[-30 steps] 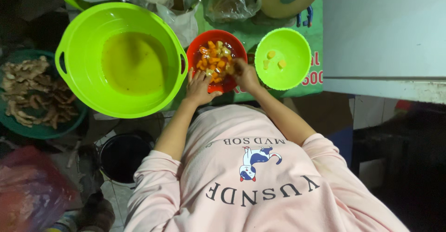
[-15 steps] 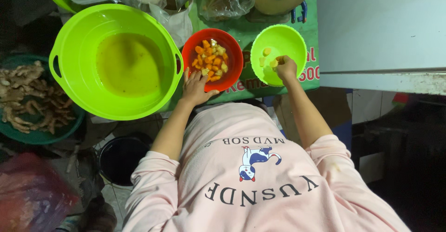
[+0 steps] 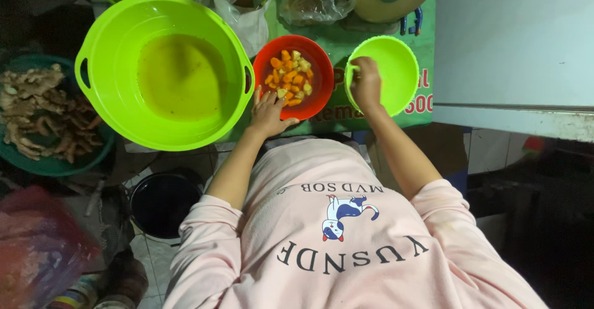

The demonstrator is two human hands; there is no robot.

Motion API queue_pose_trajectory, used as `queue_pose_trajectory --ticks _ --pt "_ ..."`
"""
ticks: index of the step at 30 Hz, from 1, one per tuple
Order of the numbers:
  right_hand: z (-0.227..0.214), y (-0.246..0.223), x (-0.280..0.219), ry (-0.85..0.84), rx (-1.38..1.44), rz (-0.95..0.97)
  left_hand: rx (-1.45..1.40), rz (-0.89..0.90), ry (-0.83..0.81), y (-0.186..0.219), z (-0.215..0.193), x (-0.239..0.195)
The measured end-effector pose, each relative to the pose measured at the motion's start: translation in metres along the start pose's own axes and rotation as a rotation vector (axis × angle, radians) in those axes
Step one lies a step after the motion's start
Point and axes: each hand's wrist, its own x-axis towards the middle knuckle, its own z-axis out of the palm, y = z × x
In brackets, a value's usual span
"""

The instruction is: The person washes chopped orange and pale vegetables in a red bowl filled with water, then transfers the cleaned pieces into a green bowl. The person repeatedly rinses the vegetables by hand and moves them between bowls, finishing by pouring the remaining water from the red bowl into a larger green basin.

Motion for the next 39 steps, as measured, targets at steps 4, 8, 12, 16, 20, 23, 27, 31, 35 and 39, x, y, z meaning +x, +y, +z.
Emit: queue_pose_trajectory --ticks 4,8,12,16,20,23,27,31,35,39 --pt "0.042 -0.030 0.010 -0.471 -0.060 -0.219 -0.036 -0.053 0.013 0.007 -0.008 0.004" --pt "0.099 -0.045 0.001 -0.732 -0.427 -0.137 -0.080 -0.223 -0.051 0.018 -0.004 0.017" --pt "0.130 -0.049 -0.016 -0.833 -0.405 -0.030 0.028 -0.112 0.116 0.011 0.015 0.032" --pt "0.139 -0.034 -0.018 -0.768 -0.415 -0.012 0.045 -0.141 0.093 -0.003 0.040 0.045" --pt "0.148 -0.025 -0.020 -0.852 -0.391 -0.046 -0.034 -0.286 -0.031 -0.012 0.053 0.060" --pt "0.144 -0.026 -0.018 -0.845 -0.321 0.060 0.033 -0.245 0.097 -0.008 0.056 0.066" --pt "0.134 -0.035 -0.013 -0.824 -0.359 0.017 0.041 -0.176 -0.041 -0.004 0.054 0.068" --pt "0.131 -0.032 -0.012 -0.849 -0.305 0.075 -0.021 -0.298 0.064 -0.006 0.051 0.068" --pt "0.138 -0.025 -0.016 -0.713 -0.345 -0.167 -0.003 -0.217 0.191 -0.003 0.047 0.066" --pt "0.120 -0.031 -0.008 -0.794 -0.159 -0.001 -0.001 -0.209 0.133 0.001 0.032 0.059"
